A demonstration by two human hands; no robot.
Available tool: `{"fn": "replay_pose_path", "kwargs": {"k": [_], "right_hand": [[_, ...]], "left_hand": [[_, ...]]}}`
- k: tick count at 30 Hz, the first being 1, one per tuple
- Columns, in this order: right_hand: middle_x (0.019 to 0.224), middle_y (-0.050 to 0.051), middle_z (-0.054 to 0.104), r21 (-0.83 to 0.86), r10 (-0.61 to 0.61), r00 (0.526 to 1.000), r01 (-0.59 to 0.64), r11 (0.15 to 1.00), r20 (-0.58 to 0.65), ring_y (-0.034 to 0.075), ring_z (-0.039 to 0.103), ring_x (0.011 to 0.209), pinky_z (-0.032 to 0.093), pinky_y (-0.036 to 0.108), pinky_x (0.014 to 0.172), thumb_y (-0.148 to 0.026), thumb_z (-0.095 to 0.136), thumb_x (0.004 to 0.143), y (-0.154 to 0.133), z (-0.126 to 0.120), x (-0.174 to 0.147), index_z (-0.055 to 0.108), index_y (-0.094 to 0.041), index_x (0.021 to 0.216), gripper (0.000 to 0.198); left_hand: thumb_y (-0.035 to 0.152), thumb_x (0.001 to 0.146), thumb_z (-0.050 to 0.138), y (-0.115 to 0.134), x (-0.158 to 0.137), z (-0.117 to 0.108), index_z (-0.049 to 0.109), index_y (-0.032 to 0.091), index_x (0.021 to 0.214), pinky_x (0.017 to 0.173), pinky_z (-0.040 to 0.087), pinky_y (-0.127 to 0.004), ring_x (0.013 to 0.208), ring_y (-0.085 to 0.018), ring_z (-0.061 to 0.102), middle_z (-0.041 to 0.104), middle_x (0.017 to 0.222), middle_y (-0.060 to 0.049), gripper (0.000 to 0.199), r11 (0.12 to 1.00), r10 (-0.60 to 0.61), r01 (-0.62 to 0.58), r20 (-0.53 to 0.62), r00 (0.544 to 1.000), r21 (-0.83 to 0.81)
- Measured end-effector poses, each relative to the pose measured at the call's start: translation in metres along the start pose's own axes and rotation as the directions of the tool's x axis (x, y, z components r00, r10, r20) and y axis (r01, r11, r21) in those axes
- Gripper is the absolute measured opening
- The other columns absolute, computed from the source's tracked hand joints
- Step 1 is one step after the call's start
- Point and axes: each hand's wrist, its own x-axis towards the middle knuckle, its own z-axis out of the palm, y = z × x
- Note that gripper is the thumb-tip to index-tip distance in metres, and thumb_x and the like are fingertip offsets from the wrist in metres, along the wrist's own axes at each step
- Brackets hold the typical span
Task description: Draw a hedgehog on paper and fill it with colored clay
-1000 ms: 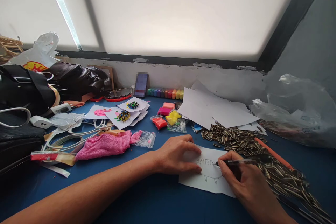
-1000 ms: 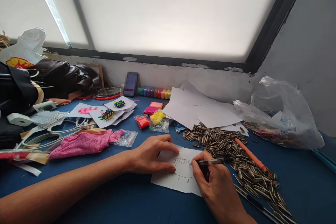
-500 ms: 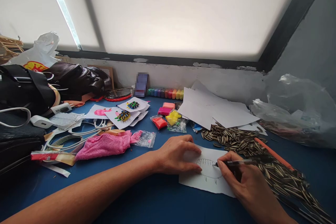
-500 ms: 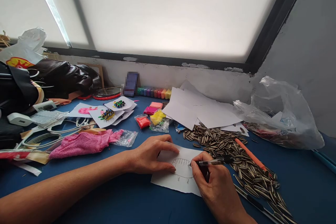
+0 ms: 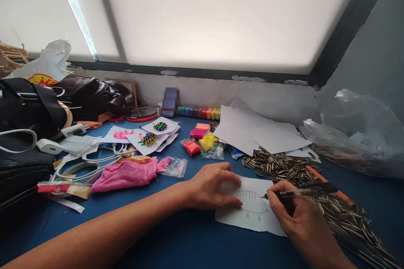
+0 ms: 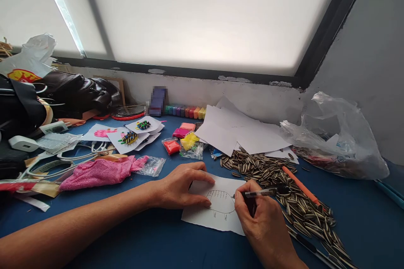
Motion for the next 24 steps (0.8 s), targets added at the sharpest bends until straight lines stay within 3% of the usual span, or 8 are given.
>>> {"fn": "replay_pose_path", "kwargs": {"k": [10,24], "right_hand": [[0.046,-0.005,0.049,-0.036,-0.009,1.0,0.01,0.999,0.017,0.014,0.047,0.037,0.031,0.023,0.033,-0.048,0.044,0.089,-0.002,-0.001,0.001,0.055,-0.026,0.073,0.029],[0.045,-0.006,0.045,-0.078,-0.112,0.994,0.111,0.991,-0.01,0.013,0.043,0.035,0.029,0.023,0.032,-0.044,0.044,0.091,0.009,0.003,0.001,0.055,-0.026,0.072,0.029]], "left_hand": [[0.048,0.074,0.076,0.0,0.001,0.0,0.072,0.019,0.105,0.066,0.039,-0.024,0.079,-0.017,0.056,0.058,0.091,-0.004,0.043,1.0,-0.002,0.002,0.001,1.0,-0.003],[0.049,0.073,0.076,0.0,0.002,-0.001,0.072,0.02,0.106,0.067,0.039,-0.024,0.08,-0.017,0.056,0.057,0.092,-0.004,0.044,1.0,-0.006,0.006,0.002,1.0,-0.007]]}}
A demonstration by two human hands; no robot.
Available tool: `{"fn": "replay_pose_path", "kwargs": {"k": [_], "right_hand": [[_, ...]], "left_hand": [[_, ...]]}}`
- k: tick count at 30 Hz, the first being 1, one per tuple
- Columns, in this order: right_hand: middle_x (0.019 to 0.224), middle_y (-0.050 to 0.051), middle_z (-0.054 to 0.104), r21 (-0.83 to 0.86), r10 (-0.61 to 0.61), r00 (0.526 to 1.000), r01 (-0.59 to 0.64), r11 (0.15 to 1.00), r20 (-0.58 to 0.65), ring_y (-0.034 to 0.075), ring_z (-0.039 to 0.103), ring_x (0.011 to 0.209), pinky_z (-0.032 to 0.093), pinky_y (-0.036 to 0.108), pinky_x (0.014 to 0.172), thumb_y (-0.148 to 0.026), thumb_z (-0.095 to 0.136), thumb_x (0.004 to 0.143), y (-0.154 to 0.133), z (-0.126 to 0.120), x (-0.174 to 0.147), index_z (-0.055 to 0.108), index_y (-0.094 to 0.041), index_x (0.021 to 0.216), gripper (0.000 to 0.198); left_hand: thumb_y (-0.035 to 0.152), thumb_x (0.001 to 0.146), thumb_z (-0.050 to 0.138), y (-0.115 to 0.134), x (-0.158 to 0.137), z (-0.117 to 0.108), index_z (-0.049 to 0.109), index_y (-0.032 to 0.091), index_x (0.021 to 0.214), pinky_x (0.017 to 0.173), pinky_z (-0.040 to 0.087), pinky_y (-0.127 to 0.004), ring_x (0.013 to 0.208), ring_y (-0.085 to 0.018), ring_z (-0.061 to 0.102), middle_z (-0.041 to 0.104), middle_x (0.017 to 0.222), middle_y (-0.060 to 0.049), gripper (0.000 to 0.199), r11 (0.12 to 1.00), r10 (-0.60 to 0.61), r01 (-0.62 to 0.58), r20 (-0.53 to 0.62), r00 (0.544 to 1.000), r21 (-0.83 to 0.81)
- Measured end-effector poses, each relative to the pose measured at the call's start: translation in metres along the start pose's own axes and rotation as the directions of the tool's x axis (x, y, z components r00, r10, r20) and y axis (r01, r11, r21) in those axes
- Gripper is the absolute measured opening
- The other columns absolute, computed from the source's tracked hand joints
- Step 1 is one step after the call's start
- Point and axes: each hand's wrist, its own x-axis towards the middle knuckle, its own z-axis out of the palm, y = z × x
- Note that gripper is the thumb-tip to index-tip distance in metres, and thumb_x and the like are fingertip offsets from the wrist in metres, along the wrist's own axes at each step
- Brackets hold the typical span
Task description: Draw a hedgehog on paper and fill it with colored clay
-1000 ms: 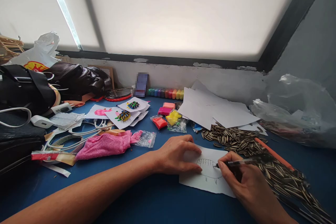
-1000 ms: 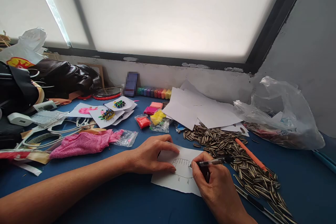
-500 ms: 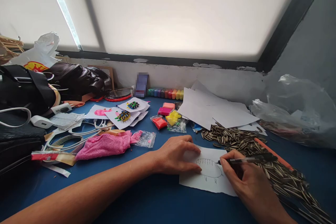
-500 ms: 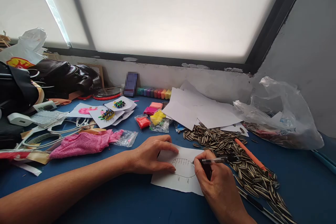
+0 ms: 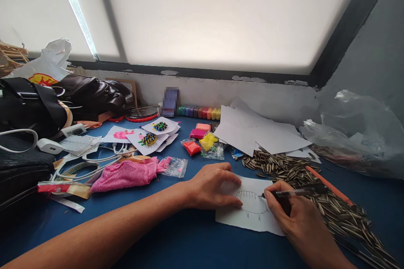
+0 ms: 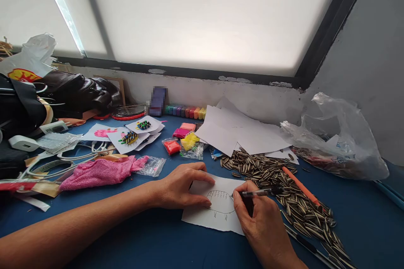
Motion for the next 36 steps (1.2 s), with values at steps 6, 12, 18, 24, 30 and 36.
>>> {"fn": "replay_pose_path", "kwargs": {"k": [6,12,18,24,30,36], "right_hand": [[0.044,-0.006,0.046,0.028,0.021,0.998,-0.022,0.999,0.055,0.013,0.045,0.035,0.029,0.022,0.031,-0.045,0.044,0.091,-0.003,-0.002,0.001,0.055,-0.025,0.072,0.03],[0.046,-0.006,0.046,0.024,0.007,0.999,-0.008,1.0,0.031,0.012,0.044,0.036,0.03,0.021,0.032,-0.043,0.045,0.09,-0.008,-0.004,0.003,0.054,-0.025,0.069,0.029],[0.047,-0.005,0.046,0.059,0.041,0.998,-0.044,0.997,0.051,0.012,0.045,0.037,0.029,0.021,0.031,-0.045,0.044,0.089,-0.007,-0.004,0.001,0.054,-0.025,0.069,0.03],[0.046,-0.006,0.043,0.041,0.052,0.998,-0.053,0.998,0.045,0.012,0.042,0.037,0.029,0.021,0.032,-0.045,0.044,0.088,-0.008,-0.004,0.002,0.053,-0.025,0.068,0.029],[0.045,-0.006,0.041,0.033,0.034,0.998,-0.035,0.999,0.055,0.012,0.04,0.036,0.026,0.023,0.032,-0.045,0.043,0.09,-0.008,-0.004,0.002,0.054,-0.025,0.069,0.031],[0.046,-0.007,0.04,0.057,0.086,0.994,-0.089,0.994,0.06,0.012,0.04,0.037,0.026,0.023,0.034,-0.046,0.044,0.09,-0.016,-0.006,0.0,0.053,-0.025,0.069,0.03]], "left_hand": [[0.048,0.074,0.076,0.0,0.0,-0.001,0.072,0.019,0.105,0.066,0.038,-0.024,0.078,-0.016,0.055,0.057,0.091,-0.004,0.043,1.0,-0.006,0.006,0.005,1.0,0.006],[0.048,0.073,0.076,0.0,-0.001,0.0,0.072,0.019,0.106,0.065,0.039,-0.024,0.078,-0.017,0.056,0.058,0.091,-0.004,0.045,1.0,-0.003,0.003,-0.002,1.0,-0.001],[0.048,0.074,0.076,0.001,0.0,0.0,0.072,0.019,0.106,0.066,0.039,-0.024,0.079,-0.017,0.056,0.058,0.091,-0.004,0.044,1.0,-0.007,0.007,0.003,1.0,0.008],[0.05,0.074,0.075,0.0,0.0,0.0,0.071,0.021,0.108,0.067,0.041,-0.025,0.08,-0.017,0.057,0.059,0.093,-0.004,0.045,0.999,-0.003,0.003,0.011,1.0,0.031],[0.05,0.074,0.075,0.0,0.0,0.0,0.072,0.02,0.107,0.067,0.04,-0.025,0.08,-0.018,0.057,0.059,0.093,-0.005,0.044,1.0,-0.005,0.004,0.01,1.0,0.021],[0.05,0.074,0.075,0.001,0.0,-0.001,0.072,0.02,0.106,0.066,0.039,-0.025,0.08,-0.017,0.057,0.059,0.093,-0.005,0.044,1.0,-0.007,0.006,0.012,1.0,0.022]]}}
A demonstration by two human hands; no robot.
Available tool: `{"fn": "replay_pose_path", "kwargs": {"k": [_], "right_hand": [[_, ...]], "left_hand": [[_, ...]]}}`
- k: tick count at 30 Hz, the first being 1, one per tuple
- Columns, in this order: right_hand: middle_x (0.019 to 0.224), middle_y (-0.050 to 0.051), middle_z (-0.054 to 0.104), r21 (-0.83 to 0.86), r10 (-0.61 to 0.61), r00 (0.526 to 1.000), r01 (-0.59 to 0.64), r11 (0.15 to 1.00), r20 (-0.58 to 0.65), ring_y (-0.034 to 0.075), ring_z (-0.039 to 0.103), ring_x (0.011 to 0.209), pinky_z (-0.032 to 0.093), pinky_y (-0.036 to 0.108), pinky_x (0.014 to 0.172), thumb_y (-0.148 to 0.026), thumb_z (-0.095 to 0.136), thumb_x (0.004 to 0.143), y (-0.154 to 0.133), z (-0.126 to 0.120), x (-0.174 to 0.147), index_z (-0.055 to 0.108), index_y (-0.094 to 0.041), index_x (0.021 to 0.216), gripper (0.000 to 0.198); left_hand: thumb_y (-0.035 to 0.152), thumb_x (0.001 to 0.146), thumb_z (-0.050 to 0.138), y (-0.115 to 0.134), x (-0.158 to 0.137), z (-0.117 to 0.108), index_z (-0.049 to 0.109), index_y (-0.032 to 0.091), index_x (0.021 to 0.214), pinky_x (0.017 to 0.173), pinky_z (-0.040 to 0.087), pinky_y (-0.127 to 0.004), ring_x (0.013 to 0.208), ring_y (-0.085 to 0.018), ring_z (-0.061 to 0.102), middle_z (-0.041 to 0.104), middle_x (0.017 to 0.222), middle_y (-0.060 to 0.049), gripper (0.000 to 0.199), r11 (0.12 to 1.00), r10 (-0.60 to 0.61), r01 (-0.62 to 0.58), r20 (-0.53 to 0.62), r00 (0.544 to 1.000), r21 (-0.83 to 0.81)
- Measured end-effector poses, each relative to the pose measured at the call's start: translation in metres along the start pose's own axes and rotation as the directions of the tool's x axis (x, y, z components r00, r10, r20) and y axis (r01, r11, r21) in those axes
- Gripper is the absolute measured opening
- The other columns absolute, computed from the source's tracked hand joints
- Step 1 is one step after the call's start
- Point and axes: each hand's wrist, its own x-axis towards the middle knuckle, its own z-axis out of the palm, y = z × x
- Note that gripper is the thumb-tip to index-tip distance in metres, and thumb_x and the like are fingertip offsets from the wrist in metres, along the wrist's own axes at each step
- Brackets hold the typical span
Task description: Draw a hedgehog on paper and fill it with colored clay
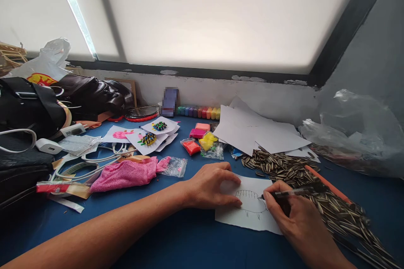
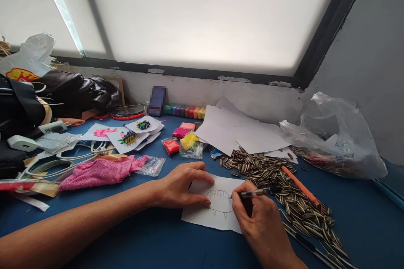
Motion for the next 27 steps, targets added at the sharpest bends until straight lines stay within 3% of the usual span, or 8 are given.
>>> {"fn": "replay_pose_path", "kwargs": {"k": [16,21,27], "right_hand": [[0.048,-0.006,0.04,-0.003,-0.034,0.997,0.035,0.999,0.072,0.012,0.039,0.038,0.028,0.022,0.034,-0.043,0.043,0.089,0.0018,-0.0028,0.002,0.052,-0.024,0.069,0.029],[0.045,-0.006,0.04,0.024,0.008,1.0,-0.007,1.0,-0.027,0.012,0.038,0.035,0.027,0.022,0.031,-0.046,0.043,0.087,0.0053,-0.0008,0.003,0.051,-0.025,0.067,0.03],[0.046,-0.006,0.039,-0.012,-0.005,1.0,0.005,1.0,-0.014,0.013,0.038,0.036,0.027,0.022,0.032,-0.045,0.043,0.088,0.0056,-0.0011,0.0033,0.05,-0.025,0.067,0.029]], "left_hand": [[0.049,0.073,0.076,0.0007,-0.0006,0.0011,0.072,0.02,0.107,0.067,0.04,-0.025,0.08,-0.018,0.057,0.06,0.094,-0.006,0.045,1.0,-0.008,0.008,-0.005,1.0,-0.006],[0.05,0.074,0.075,0.0007,-0.0011,0.0007,0.072,0.021,0.106,0.067,0.041,-0.025,0.08,-0.018,0.058,0.06,0.095,-0.006,0.044,1.0,-0.009,0.009,-0.001,1.0,0.0],[0.05,0.074,0.075,0.0013,-0.0011,0.0006,0.072,0.021,0.107,0.068,0.041,-0.025,0.081,-0.018,0.058,0.06,0.095,-0.005,0.045,1.0,-0.017,0.017,0.006,1.0,-0.002]]}}
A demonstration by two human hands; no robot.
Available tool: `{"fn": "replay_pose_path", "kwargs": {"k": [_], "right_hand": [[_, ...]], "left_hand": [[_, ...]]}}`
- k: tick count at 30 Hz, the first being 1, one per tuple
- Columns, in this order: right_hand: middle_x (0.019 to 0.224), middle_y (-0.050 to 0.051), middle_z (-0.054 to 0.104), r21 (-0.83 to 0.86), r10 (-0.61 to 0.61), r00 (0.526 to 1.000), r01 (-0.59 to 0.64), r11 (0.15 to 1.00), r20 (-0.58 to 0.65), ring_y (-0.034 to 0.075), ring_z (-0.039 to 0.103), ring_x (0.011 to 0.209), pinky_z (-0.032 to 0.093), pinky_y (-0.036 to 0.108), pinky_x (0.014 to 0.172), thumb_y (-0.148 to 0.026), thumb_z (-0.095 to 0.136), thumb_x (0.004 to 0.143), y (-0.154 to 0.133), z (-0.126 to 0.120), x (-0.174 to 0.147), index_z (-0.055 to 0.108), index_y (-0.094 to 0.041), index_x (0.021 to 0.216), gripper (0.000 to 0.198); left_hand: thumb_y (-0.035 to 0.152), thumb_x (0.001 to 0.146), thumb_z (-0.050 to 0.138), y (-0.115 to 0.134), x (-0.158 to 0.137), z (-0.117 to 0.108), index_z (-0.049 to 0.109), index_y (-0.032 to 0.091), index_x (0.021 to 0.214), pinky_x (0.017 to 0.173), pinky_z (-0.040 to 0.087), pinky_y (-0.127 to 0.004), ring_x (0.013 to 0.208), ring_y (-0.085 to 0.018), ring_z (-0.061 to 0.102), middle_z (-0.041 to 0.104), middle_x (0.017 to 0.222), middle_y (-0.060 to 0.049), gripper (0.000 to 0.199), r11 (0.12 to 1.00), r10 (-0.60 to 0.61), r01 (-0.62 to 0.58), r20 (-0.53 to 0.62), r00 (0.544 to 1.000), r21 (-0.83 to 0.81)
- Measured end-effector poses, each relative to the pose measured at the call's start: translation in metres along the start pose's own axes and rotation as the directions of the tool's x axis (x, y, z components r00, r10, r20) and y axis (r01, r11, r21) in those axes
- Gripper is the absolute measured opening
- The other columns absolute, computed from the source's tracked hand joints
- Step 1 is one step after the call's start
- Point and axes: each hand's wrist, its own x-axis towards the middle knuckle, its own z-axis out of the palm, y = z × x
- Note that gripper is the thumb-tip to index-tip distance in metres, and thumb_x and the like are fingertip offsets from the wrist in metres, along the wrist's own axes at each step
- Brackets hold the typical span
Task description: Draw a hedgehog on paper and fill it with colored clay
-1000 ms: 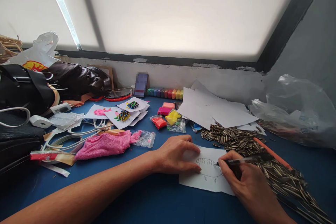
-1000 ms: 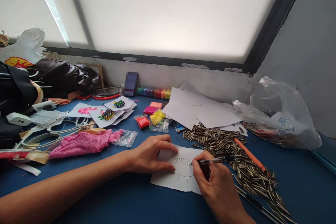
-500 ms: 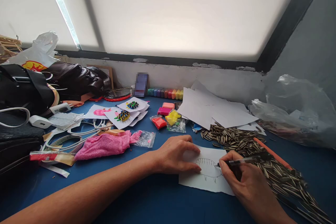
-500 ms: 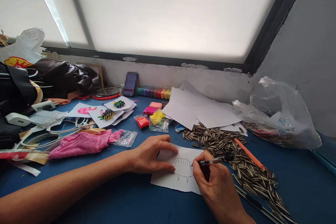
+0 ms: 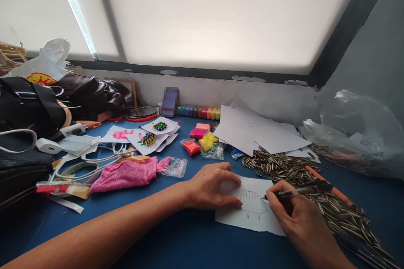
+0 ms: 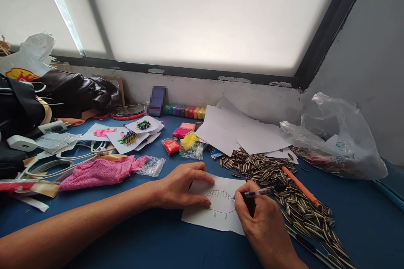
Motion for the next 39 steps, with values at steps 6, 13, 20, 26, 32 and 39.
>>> {"fn": "replay_pose_path", "kwargs": {"k": [6,13,20,26,32,39], "right_hand": [[0.046,-0.006,0.038,-0.048,-0.034,0.999,0.035,0.998,0.014,0.012,0.038,0.036,0.027,0.022,0.033,-0.044,0.042,0.089,0.002,0.001,-0.001,0.05,-0.025,0.068,0.029],[0.046,-0.006,0.039,-0.094,-0.066,0.997,0.063,0.994,-0.036,0.013,0.038,0.037,0.027,0.023,0.034,-0.042,0.043,0.09,0.007,0.005,-0.001,0.052,-0.026,0.068,0.029],[0.047,-0.006,0.04,-0.061,-0.04,0.999,0.039,0.997,-0.017,0.013,0.038,0.037,0.027,0.023,0.033,-0.044,0.042,0.09,0.008,0.005,-0.002,0.052,-0.026,0.069,0.03],[0.046,-0.006,0.039,-0.034,-0.017,1.0,0.017,0.999,-0.005,0.012,0.038,0.037,0.026,0.023,0.033,-0.044,0.043,0.087,0.001,0.002,0.0,0.05,-0.025,0.066,0.029],[0.049,-0.005,0.046,0.065,0.103,0.994,-0.101,0.993,-0.035,0.013,0.043,0.04,0.03,0.023,0.035,-0.049,0.044,0.086,0.008,0.002,-0.001,0.053,-0.024,0.067,0.032],[0.052,-0.004,0.047,0.233,0.207,0.978,-0.195,0.953,-0.026,0.013,0.043,0.042,0.031,0.022,0.036,-0.053,0.047,0.085,0.007,0.0,-0.001,0.054,-0.024,0.068,0.034]], "left_hand": [[0.05,0.074,0.075,-0.001,0.0,0.0,0.072,0.021,0.106,0.068,0.041,-0.025,0.081,-0.018,0.058,0.059,0.094,-0.005,0.044,1.0,0.013,-0.013,-0.003,1.0,-0.001],[0.05,0.074,0.075,-0.001,0.0,0.0,0.072,0.021,0.107,0.068,0.041,-0.025,0.081,-0.018,0.058,0.059,0.095,-0.006,0.044,1.0,0.007,-0.007,-0.005,1.0,-0.001],[0.05,0.074,0.075,0.0,0.0,-0.001,0.072,0.021,0.107,0.069,0.042,-0.025,0.082,-0.019,0.058,0.059,0.095,-0.005,0.044,1.0,0.01,-0.01,-0.004,1.0,-0.005],[0.05,0.074,0.075,-0.002,0.0,0.001,0.072,0.02,0.107,0.068,0.041,-0.025,0.082,-0.018,0.058,0.059,0.094,-0.005,0.045,1.0,0.021,-0.021,-0.012,1.0,-0.011],[0.033,0.08,0.069,0.001,-0.001,-0.001,0.071,0.018,0.108,0.07,0.042,-0.024,0.081,-0.017,0.057,0.058,0.093,-0.005,0.031,0.999,0.03,-0.03,-0.006,1.0,0.012],[0.011,0.08,0.056,-0.001,0.0,0.0,0.072,0.015,0.109,0.068,0.042,-0.021,0.077,-0.014,0.055,0.057,0.088,-0.004,0.034,0.997,0.08,-0.08,-0.036,0.996,-0.011]]}}
